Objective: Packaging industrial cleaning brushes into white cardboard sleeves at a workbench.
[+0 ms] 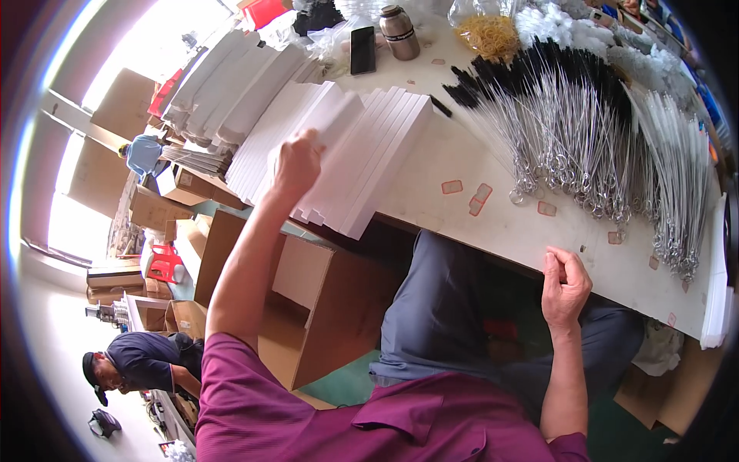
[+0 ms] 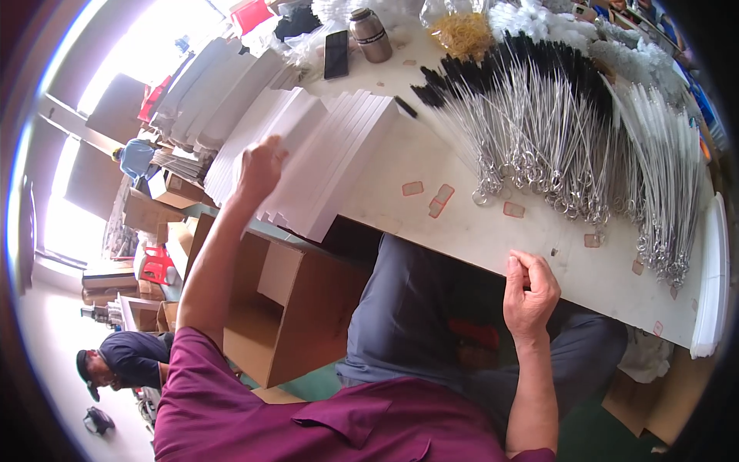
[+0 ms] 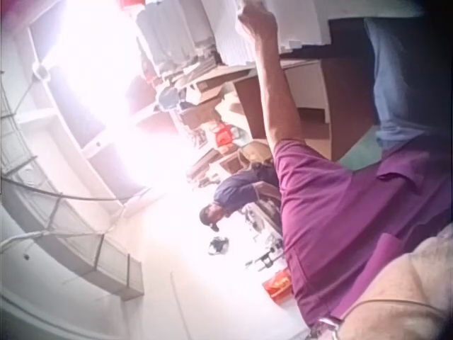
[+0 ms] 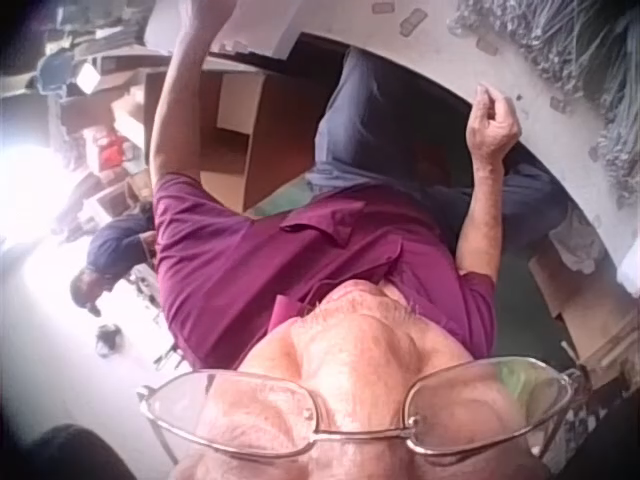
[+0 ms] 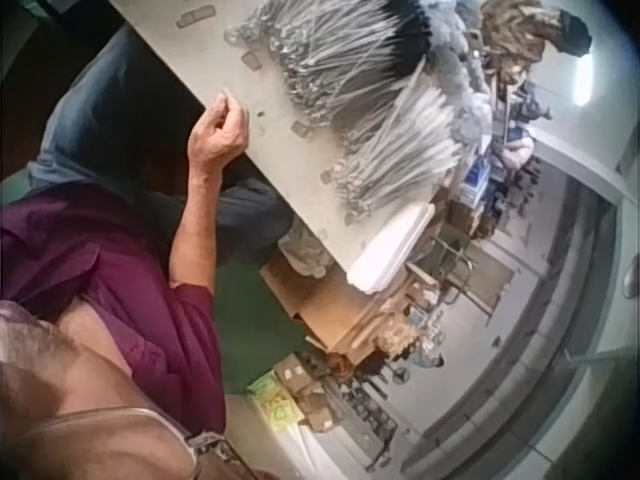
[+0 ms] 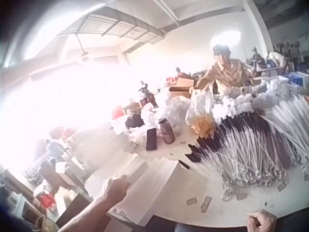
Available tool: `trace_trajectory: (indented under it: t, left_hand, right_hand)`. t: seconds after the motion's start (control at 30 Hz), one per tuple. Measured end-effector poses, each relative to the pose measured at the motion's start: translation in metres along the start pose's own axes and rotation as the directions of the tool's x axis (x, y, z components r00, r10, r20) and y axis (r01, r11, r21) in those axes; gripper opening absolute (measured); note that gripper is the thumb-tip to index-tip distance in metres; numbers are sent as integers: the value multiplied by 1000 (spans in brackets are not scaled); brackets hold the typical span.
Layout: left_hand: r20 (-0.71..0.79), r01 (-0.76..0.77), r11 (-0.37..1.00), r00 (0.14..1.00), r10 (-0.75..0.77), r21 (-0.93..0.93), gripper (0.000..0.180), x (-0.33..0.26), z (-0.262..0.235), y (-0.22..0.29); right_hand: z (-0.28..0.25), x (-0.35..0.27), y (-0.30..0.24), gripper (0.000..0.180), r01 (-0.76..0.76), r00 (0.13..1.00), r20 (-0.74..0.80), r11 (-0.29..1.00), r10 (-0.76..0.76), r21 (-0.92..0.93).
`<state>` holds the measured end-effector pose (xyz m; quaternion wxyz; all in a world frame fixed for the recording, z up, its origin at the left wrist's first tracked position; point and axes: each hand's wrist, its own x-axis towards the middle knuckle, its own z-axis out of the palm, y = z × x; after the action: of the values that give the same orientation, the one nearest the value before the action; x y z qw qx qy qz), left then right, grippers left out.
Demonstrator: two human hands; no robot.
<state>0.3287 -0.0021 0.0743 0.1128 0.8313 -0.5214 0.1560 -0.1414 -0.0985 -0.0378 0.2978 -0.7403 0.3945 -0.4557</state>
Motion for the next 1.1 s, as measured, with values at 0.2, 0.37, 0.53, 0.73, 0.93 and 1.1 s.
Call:
trace_trajectory:
  t: [0.2,0.37,0.53,0.73,0.93,1.1]
  left_hand:
    - [61,-19,954,998,0,299,27,42,22,-26]
    - [-119,-84,970,986,114,227,53,16,23,-23]
    - [-211,-352,926,923,321,-134,36,-22,-16,99]
    - [-55,-346,763,924,379,-546,29,-52,20,194]
    - [-182,-396,792,918,352,-465,28,-58,101,216]
    - [-127,-226,756,974,188,-614,18,-58,105,214]
  right_hand:
    - [-2,0,0,6,49,998,-33,998,-50,-45]
    - [4,6,-7,3,125,990,-51,983,-133,-134]
    - [1,4,-5,5,52,997,-49,995,-56,-88]
    - [2,3,-3,1,112,989,-87,992,-116,-53]
    - [-2,-2,0,4,120,989,-84,992,-122,-33]
    - [-1,0,1,4,99,992,-76,995,-100,-15]
